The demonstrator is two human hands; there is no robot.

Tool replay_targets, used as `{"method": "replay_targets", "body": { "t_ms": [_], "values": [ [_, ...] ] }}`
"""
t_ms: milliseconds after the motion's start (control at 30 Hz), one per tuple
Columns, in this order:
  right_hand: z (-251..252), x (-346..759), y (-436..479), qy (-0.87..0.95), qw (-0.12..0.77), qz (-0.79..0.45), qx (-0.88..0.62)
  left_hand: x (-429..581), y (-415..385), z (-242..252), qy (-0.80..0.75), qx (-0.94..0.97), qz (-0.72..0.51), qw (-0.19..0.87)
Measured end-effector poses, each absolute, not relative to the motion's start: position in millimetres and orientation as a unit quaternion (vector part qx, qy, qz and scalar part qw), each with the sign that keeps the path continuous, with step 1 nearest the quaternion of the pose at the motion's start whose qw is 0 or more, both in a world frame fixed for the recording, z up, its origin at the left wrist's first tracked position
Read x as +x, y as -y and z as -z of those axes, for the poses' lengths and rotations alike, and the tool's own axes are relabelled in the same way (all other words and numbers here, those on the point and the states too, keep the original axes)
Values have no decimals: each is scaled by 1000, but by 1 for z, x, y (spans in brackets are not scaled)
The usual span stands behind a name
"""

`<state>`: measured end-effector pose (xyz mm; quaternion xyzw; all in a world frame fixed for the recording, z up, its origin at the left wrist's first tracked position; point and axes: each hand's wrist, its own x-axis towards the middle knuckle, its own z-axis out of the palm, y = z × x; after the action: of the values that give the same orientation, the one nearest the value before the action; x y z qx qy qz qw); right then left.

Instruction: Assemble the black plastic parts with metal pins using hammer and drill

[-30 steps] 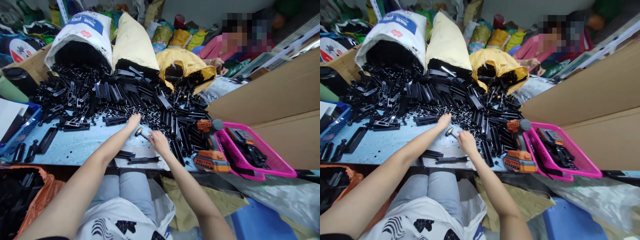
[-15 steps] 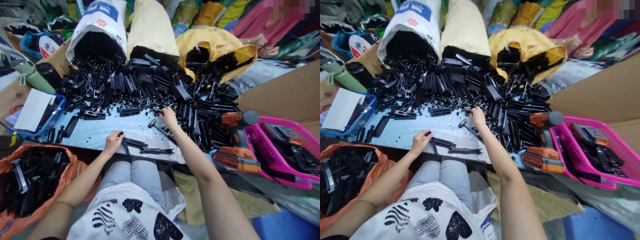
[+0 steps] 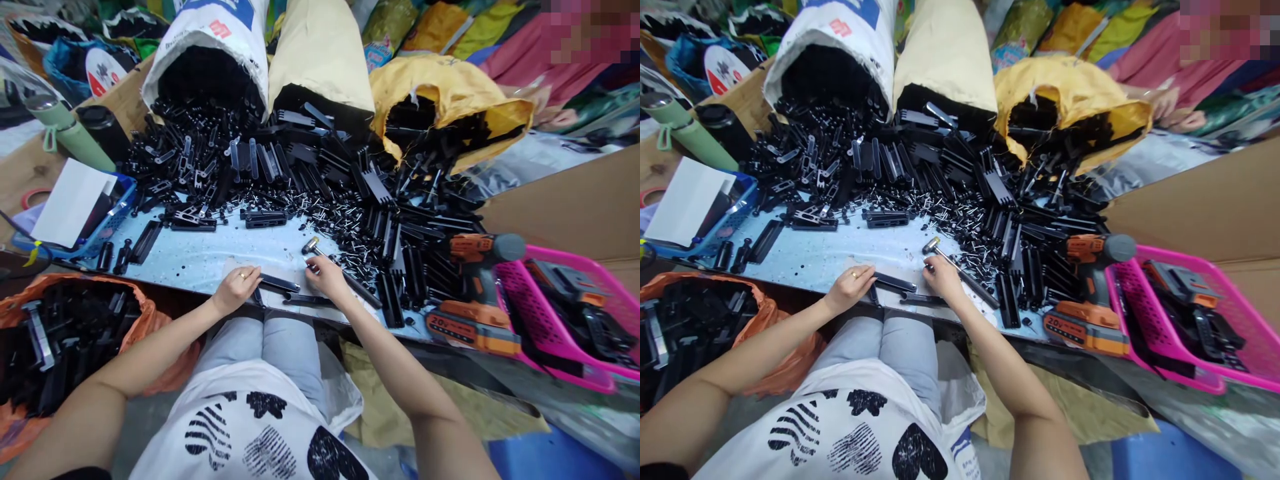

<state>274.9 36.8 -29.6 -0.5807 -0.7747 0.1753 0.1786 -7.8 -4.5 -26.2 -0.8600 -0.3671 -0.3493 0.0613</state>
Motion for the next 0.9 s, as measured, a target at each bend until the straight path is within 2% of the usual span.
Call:
{"method": "replay_targets", "body": {
  "t_ms": [167, 333, 400, 500, 667, 900],
  "values": [
    [36, 272, -25, 772, 149, -204, -583, -14, -6, 23, 320, -876, 353, 72],
    [14, 280, -21, 758, 247, -276, -536, -24, -15, 30, 300, -892, 335, 42],
    [1, 281, -17, 752, 255, -315, -520, -27, -15, 35, 286, -899, 329, 29],
    [-18, 277, -11, 760, 211, -330, -518, -29, -12, 40, 263, -908, 325, 28],
    [-39, 266, -12, 810, 155, -288, -487, -26, -8, 41, 289, -908, 300, 44],
    [-49, 251, -21, 868, 14, -232, -439, -18, 0, 32, 361, -887, 279, 78]
  ]
}}
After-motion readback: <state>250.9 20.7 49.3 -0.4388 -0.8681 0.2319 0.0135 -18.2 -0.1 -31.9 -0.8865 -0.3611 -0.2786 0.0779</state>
